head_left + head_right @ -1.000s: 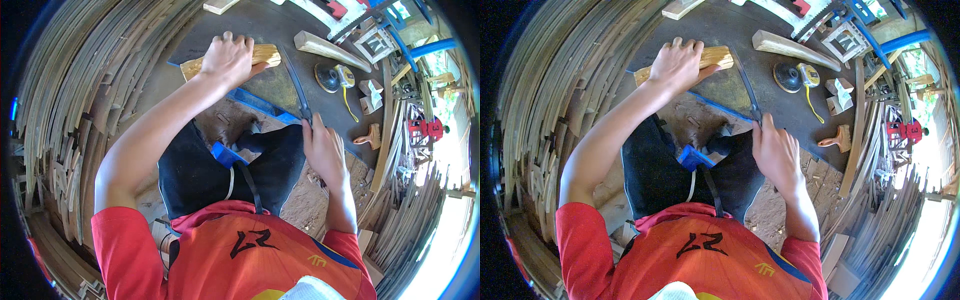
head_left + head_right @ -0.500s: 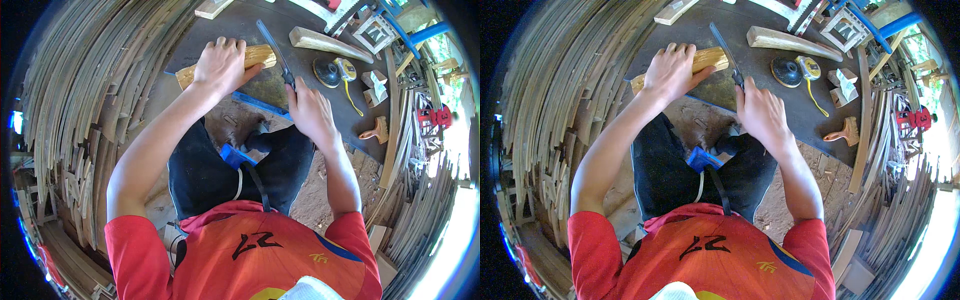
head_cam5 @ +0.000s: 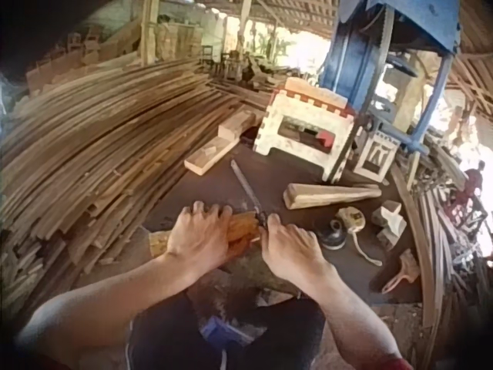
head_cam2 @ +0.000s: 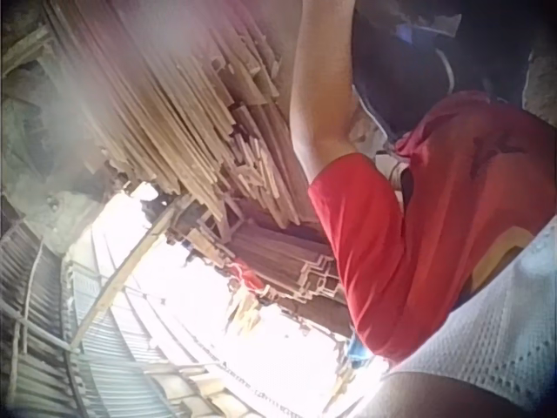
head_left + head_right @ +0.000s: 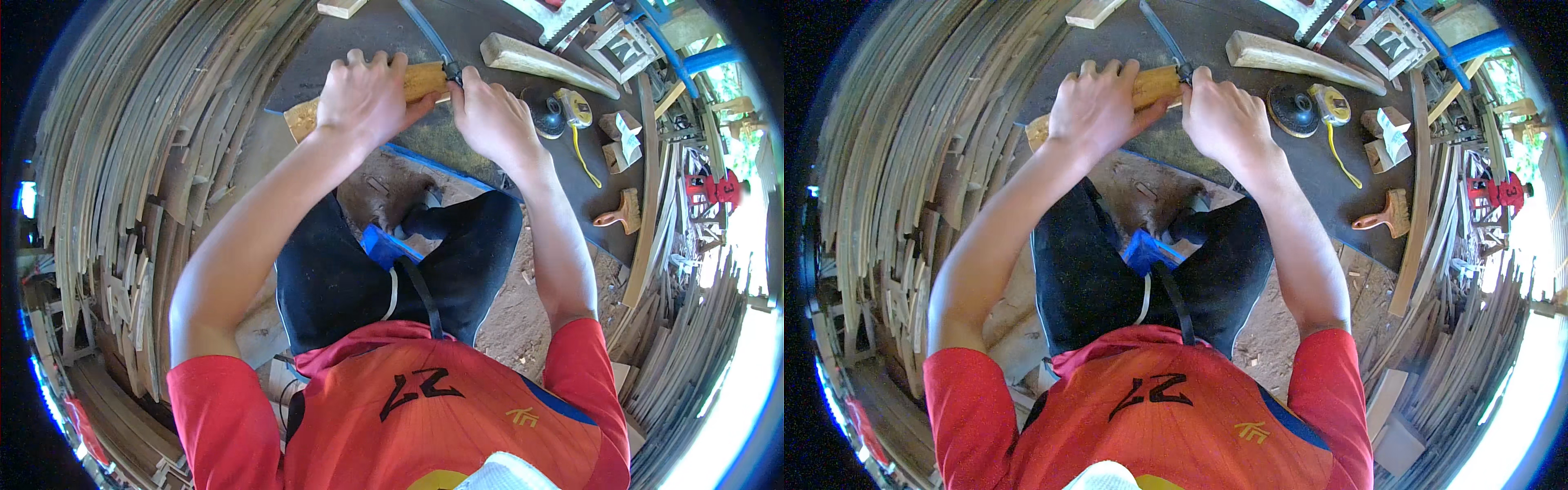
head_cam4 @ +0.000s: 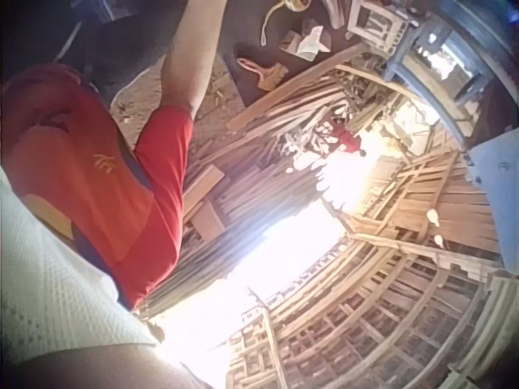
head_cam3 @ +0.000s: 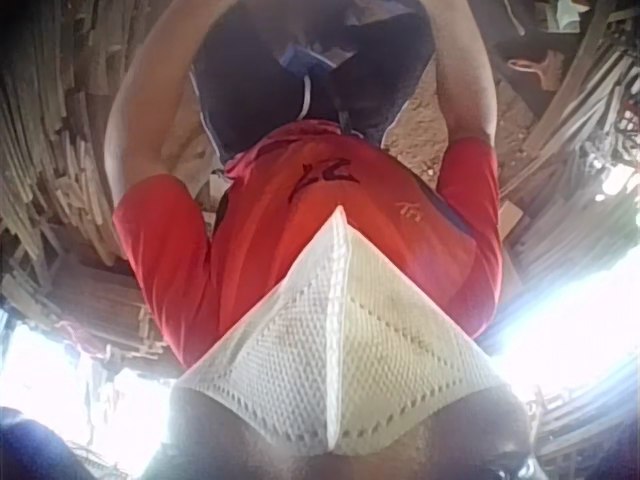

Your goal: Manually cutting a small wooden block using a hand saw on a workbench.

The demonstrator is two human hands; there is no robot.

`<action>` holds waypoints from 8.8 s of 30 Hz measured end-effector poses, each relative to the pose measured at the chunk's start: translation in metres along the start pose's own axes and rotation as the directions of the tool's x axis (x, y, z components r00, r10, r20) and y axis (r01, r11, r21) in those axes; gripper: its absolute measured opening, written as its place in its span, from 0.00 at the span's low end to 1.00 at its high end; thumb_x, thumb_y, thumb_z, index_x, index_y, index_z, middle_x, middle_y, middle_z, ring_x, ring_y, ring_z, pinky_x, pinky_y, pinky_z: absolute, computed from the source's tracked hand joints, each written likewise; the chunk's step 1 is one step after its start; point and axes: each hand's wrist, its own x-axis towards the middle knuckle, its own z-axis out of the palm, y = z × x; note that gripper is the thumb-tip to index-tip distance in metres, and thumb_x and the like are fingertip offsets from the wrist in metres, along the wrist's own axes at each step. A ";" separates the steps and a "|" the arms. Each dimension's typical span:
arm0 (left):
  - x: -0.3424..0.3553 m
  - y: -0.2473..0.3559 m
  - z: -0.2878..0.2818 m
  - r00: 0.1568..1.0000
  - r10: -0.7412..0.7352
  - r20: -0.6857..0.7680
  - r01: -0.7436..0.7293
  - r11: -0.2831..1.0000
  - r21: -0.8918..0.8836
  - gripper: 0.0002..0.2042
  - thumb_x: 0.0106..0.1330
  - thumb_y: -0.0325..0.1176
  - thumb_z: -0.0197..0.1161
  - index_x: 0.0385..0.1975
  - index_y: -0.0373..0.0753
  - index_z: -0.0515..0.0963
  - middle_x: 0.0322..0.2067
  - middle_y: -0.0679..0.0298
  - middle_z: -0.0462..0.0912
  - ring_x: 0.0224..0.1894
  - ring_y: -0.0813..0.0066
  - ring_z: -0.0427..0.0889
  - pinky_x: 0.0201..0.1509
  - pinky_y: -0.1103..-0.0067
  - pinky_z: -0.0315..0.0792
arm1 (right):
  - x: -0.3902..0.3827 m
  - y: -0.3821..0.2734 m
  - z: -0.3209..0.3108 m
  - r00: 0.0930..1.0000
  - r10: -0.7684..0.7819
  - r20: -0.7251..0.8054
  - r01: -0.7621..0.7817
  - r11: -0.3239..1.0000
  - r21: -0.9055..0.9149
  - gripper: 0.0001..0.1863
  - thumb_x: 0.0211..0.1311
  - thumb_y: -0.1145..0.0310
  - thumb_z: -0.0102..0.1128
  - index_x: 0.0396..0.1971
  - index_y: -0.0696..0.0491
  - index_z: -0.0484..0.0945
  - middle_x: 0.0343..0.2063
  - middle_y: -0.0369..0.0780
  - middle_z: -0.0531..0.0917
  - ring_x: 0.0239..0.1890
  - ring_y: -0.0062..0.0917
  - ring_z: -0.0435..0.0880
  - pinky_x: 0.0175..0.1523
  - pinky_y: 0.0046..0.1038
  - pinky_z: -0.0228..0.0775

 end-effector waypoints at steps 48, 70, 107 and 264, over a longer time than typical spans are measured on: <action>0.011 -0.015 0.009 0.999 0.030 -0.042 -0.030 0.999 0.019 0.34 0.72 0.69 0.55 0.46 0.37 0.81 0.38 0.57 0.88 0.45 0.56 0.88 0.47 0.63 0.83 | 0.005 -0.001 -0.014 0.999 -0.033 0.020 0.034 0.999 -0.038 0.17 0.78 0.61 0.48 0.39 0.61 0.78 0.26 0.54 0.87 0.32 0.50 0.90 0.43 0.50 0.83; 0.019 -0.015 0.005 0.992 0.054 0.115 -0.055 0.998 0.007 0.37 0.74 0.70 0.48 0.48 0.35 0.82 0.31 0.50 0.90 0.36 0.55 0.92 0.34 0.62 0.85 | -0.157 0.018 -0.046 0.994 0.095 -0.059 -0.094 0.995 0.015 0.11 0.77 0.62 0.53 0.40 0.55 0.74 0.16 0.52 0.81 0.22 0.50 0.85 0.30 0.53 0.73; 0.022 -0.014 0.014 0.999 0.008 0.047 -0.009 1.000 0.022 0.36 0.71 0.71 0.52 0.44 0.36 0.82 0.29 0.50 0.89 0.35 0.52 0.91 0.32 0.63 0.84 | -0.186 0.019 -0.047 0.972 0.216 0.091 -0.215 0.976 -0.024 0.14 0.79 0.58 0.51 0.39 0.54 0.73 0.18 0.52 0.83 0.24 0.52 0.86 0.31 0.52 0.76; 0.015 0.006 -0.003 1.000 -0.016 0.016 0.016 1.000 -0.026 0.35 0.71 0.72 0.52 0.45 0.38 0.81 0.38 0.52 0.88 0.47 0.54 0.88 0.49 0.64 0.81 | -0.029 0.016 -0.012 0.999 0.042 -0.004 -0.041 0.995 0.085 0.18 0.79 0.60 0.46 0.37 0.60 0.76 0.23 0.54 0.86 0.31 0.52 0.89 0.42 0.53 0.81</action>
